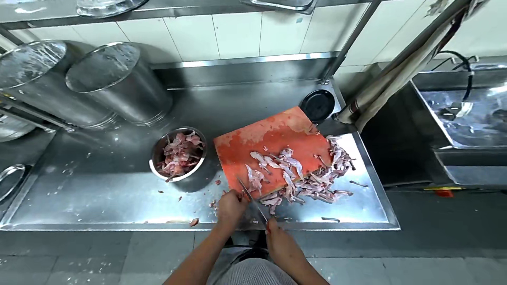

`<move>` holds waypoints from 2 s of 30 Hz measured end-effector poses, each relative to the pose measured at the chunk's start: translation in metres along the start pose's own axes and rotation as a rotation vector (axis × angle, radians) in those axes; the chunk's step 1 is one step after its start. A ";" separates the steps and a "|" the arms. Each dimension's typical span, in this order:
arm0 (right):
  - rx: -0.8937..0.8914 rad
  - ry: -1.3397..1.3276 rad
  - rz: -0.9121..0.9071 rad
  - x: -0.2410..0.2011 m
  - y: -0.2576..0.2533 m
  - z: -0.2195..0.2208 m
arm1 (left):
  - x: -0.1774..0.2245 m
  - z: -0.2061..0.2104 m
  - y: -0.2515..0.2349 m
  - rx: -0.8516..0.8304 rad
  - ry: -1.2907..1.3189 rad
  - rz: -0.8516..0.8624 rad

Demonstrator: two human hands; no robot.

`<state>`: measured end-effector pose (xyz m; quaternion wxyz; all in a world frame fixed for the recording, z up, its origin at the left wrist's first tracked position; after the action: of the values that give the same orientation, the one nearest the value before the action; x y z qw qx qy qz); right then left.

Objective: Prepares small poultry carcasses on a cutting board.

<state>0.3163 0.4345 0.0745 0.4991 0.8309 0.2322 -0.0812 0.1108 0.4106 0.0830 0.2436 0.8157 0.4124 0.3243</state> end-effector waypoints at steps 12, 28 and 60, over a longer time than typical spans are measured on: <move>-0.014 -0.021 -0.070 0.069 0.047 0.005 | -0.031 -0.054 -0.009 0.068 -0.062 0.098; 0.452 -0.438 -0.189 0.122 0.042 -0.057 | 0.099 0.004 -0.002 -0.022 -0.385 0.822; 0.068 0.011 -0.015 -0.014 -0.006 -0.056 | 0.006 -0.062 -0.035 0.024 -0.019 0.166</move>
<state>0.2960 0.4812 0.1024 0.4686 0.8461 0.2382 -0.0884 0.0505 0.4425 0.1038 0.2100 0.8530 0.3446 0.3309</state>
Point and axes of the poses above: each hand's wrist, its own y-axis away from the middle knuckle, its own z-axis out of the palm, x = y × z, the point moved 10 cm from there along -y, towards the middle knuckle, and after that the axes turned 6 degrees about -x, right-handed, at the moved point
